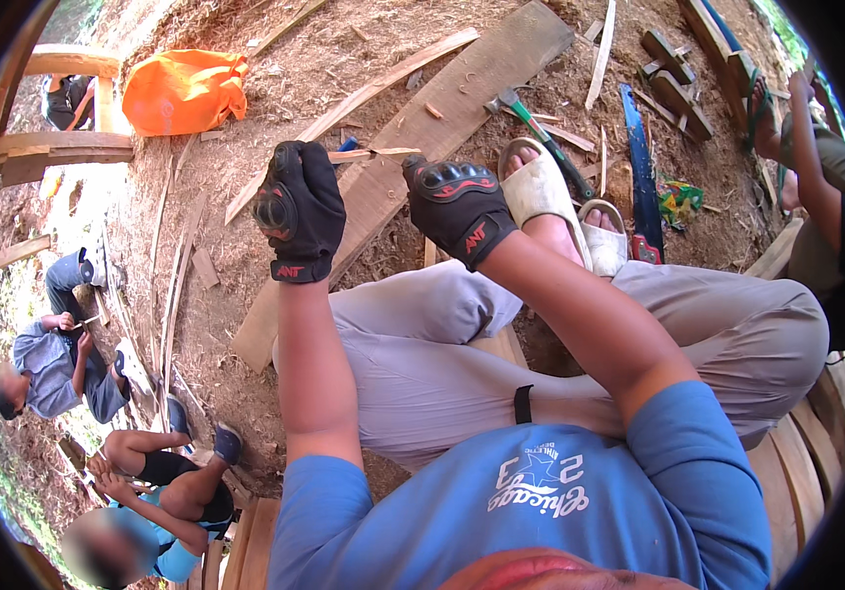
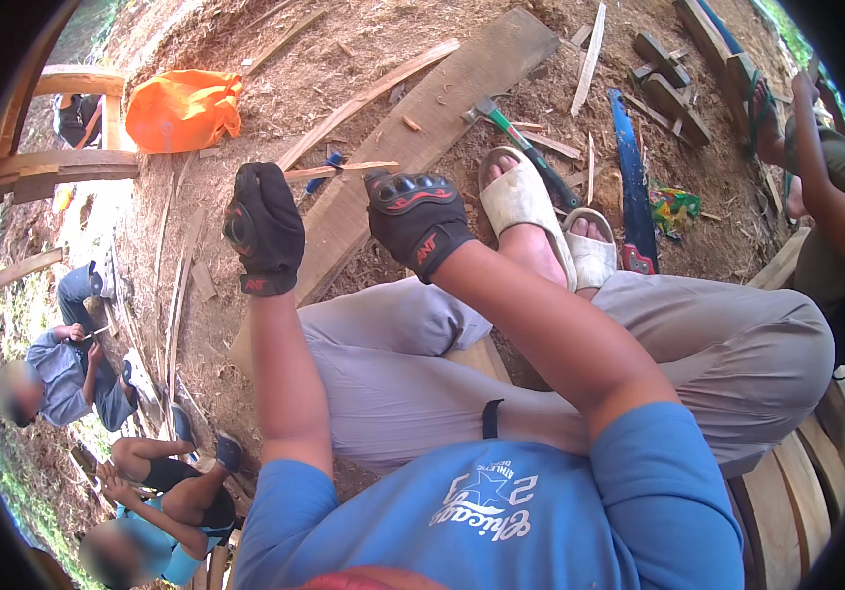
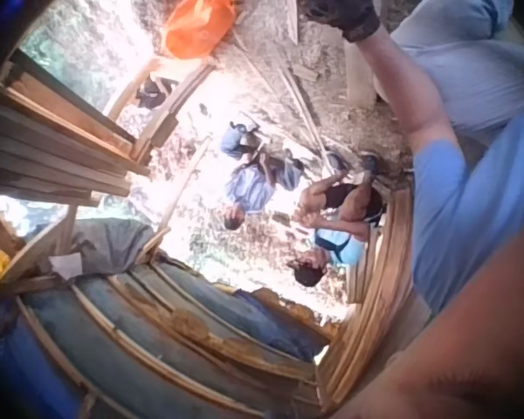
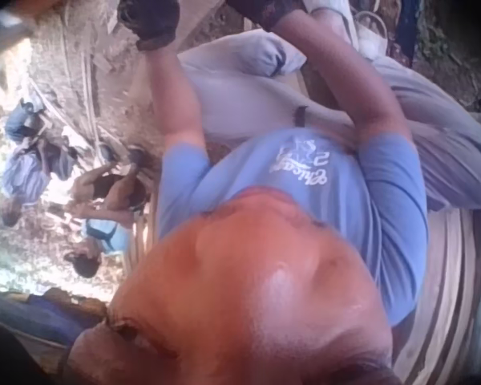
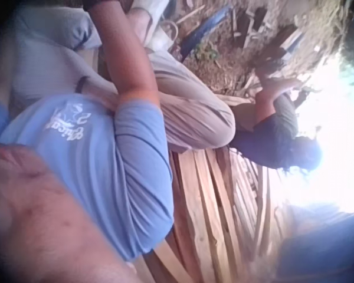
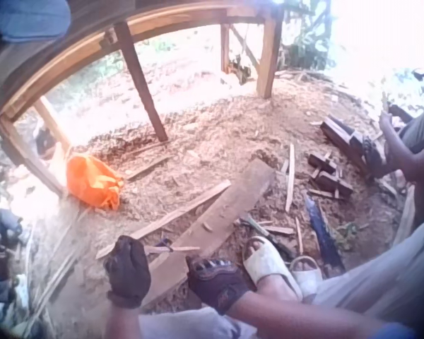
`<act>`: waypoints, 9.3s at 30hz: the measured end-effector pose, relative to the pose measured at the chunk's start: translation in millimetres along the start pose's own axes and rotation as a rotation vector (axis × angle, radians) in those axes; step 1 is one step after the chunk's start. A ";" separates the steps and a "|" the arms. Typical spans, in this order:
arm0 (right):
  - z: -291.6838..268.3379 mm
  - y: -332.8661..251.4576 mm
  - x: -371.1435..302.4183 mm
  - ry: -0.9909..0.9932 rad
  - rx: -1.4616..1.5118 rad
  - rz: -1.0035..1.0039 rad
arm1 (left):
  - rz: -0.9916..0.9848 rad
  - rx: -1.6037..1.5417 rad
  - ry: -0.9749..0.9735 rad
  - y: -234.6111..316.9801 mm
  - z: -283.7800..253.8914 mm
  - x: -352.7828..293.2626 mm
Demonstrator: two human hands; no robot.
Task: The person sits on the ground and uses a hammer and a chisel to carve a small wooden piece. They repeatedly strike the chisel to remove wood shavings, occasionally adjusting the wood's position. Other people are visible in the background working on similar tasks.
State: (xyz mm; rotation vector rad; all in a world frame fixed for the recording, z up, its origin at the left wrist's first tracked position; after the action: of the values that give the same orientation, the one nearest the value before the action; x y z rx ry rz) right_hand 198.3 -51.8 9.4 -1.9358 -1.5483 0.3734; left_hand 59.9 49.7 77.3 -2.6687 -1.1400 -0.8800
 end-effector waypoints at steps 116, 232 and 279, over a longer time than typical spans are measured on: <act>71.2 93.7 -20.9 -0.493 -0.038 0.211 | -0.158 -0.397 -0.404 34.6 18.3 -7.4; 88.2 104.7 12.2 -0.508 -0.075 0.292 | -0.515 -0.464 -0.153 -9.8 9.1 -42.2; 100.8 123.3 -20.2 -0.340 -0.075 0.357 | -0.871 -0.123 -0.231 -21.5 -1.0 -23.6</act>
State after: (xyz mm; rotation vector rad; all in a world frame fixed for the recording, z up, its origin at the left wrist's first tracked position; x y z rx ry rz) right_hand 230.2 -55.9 -147.9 -2.3031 -1.4263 0.8440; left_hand 31.6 49.9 62.6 -2.3525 -2.4532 -0.7318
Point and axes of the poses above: each hand's wrist, its own x-axis towards the middle knuckle, its own z-axis out of the palm, y = z × x, the point moved 8 cm from there along x, towards the middle knuckle, and after that the axes turned 5 degrees about x, right-handed, at the moved point
